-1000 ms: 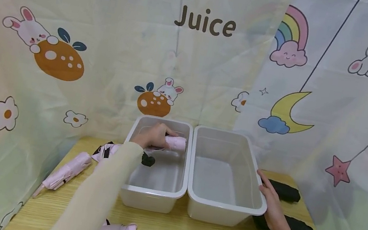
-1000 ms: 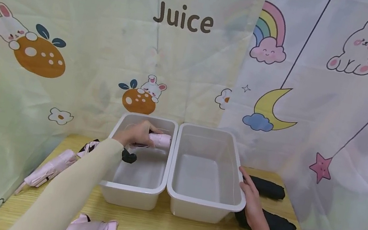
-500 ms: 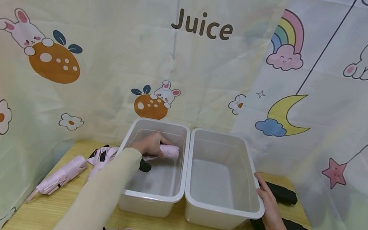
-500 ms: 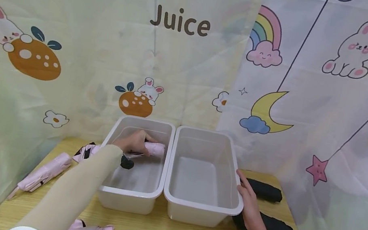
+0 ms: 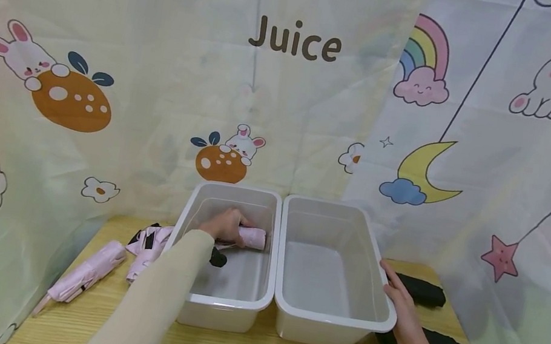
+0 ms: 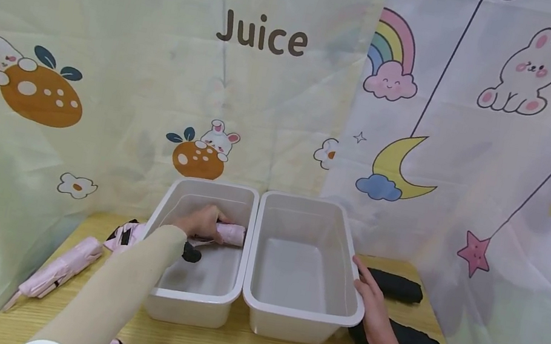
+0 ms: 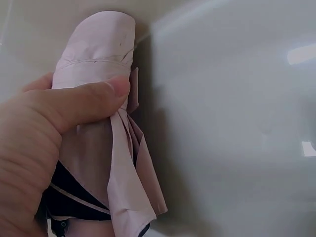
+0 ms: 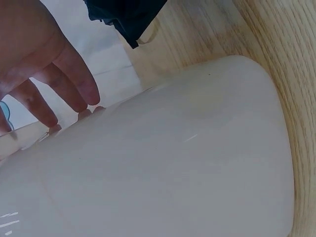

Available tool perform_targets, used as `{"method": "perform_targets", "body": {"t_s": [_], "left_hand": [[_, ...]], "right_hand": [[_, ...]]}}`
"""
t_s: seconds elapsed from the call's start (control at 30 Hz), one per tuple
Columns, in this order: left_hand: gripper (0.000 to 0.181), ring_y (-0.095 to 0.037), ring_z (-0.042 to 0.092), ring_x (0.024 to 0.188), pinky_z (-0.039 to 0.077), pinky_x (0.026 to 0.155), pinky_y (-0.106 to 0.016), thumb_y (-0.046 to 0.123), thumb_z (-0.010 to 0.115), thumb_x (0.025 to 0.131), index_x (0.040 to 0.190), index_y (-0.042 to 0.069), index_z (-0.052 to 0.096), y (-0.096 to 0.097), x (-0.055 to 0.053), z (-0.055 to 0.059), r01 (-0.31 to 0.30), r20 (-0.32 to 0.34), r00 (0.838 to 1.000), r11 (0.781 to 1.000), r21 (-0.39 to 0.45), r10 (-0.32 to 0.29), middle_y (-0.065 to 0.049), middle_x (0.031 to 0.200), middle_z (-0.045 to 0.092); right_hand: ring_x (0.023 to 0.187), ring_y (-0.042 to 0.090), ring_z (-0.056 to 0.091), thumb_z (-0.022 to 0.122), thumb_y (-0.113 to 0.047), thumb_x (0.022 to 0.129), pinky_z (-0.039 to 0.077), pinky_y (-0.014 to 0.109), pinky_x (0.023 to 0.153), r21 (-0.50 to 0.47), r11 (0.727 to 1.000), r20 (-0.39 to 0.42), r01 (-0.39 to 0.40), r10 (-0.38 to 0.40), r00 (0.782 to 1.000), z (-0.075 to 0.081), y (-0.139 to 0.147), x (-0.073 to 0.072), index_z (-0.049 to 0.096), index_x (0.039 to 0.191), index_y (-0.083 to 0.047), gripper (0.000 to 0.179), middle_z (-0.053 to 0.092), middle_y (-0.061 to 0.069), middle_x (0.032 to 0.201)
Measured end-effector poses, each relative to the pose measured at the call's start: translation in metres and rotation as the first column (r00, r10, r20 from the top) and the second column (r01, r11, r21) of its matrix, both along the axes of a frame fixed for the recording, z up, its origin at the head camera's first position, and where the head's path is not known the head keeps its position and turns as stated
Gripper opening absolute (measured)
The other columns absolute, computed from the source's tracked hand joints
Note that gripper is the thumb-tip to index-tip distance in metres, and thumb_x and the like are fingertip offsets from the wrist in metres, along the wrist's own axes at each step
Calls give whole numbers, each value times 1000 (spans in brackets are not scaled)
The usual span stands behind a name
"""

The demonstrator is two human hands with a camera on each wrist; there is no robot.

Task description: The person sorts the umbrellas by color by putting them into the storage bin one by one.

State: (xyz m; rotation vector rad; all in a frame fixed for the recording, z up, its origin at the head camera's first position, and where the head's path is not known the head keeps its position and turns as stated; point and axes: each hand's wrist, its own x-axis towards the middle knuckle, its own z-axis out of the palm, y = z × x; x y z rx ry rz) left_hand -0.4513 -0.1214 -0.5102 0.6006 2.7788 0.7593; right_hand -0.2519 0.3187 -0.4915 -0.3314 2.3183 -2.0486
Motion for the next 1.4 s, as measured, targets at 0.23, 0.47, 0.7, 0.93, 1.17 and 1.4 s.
{"method": "perform_targets", "body": {"t_s": [0.23, 0.47, 0.7, 0.93, 1.17, 1.4], "left_hand": [[53, -13, 57, 93, 46, 88, -33, 20, 92, 64, 113, 24, 75, 4, 3, 1, -9, -20, 1000, 997, -82, 8, 8, 109, 69], [55, -13, 56, 93, 46, 87, -34, 22, 93, 63, 114, 27, 75, 2, 5, 0, -11, -20, 1000, 993, -116, 9, 7, 111, 68], [33, -14, 55, 78, 48, 72, -33, 14, 87, 68, 99, 22, 77, 0, 11, 11, 15, -53, 998, 988, -151, -23, 8, 88, 68], [46, -19, 60, 105, 50, 90, -36, 7, 82, 76, 120, 9, 70, -5, 15, 45, 47, 5, 999, 992, -117, -47, -5, 116, 68], [34, -26, 58, 113, 49, 92, -39, 11, 67, 90, 124, 7, 67, -41, 30, 100, 69, -92, 993, 996, -62, -74, -7, 120, 66], [31, -29, 59, 107, 49, 90, -45, 16, 64, 94, 122, 3, 67, -98, 67, 144, 40, -214, 977, 997, 66, -25, -13, 118, 66]], "right_hand": [[112, 15, 54, 33, -29, 108, 52, 33, 80, -2, 1000, -22, 3, -3, 1000, 0, 0, 1, 13, 158, -17, 55, 18, 8, 158], [114, 12, 52, 33, -31, 108, 51, 32, 82, 4, 1000, 4, 11, -11, 1000, -1, -2, 1, 13, 158, -17, 56, 15, 13, 158], [111, 14, 54, 33, -32, 108, 52, 31, 80, -3, 1000, 3, 19, -19, 1000, -1, -3, 0, 14, 157, -17, 55, 23, 8, 155], [112, 8, 52, 33, -31, 108, 51, 29, 81, 8, 1000, -6, 10, -10, 1000, -2, -1, -1, 13, 158, -17, 56, 15, 12, 159], [110, 8, 53, 34, -31, 107, 51, 29, 80, 9, 1000, 3, 6, -6, 1000, -7, -3, 1, 15, 158, -21, 55, 20, 1, 156], [108, 8, 55, 34, -29, 108, 52, 27, 78, -12, 1000, -18, -7, 7, 1000, -6, 1, -1, 16, 157, -19, 54, 31, -13, 145]]}}
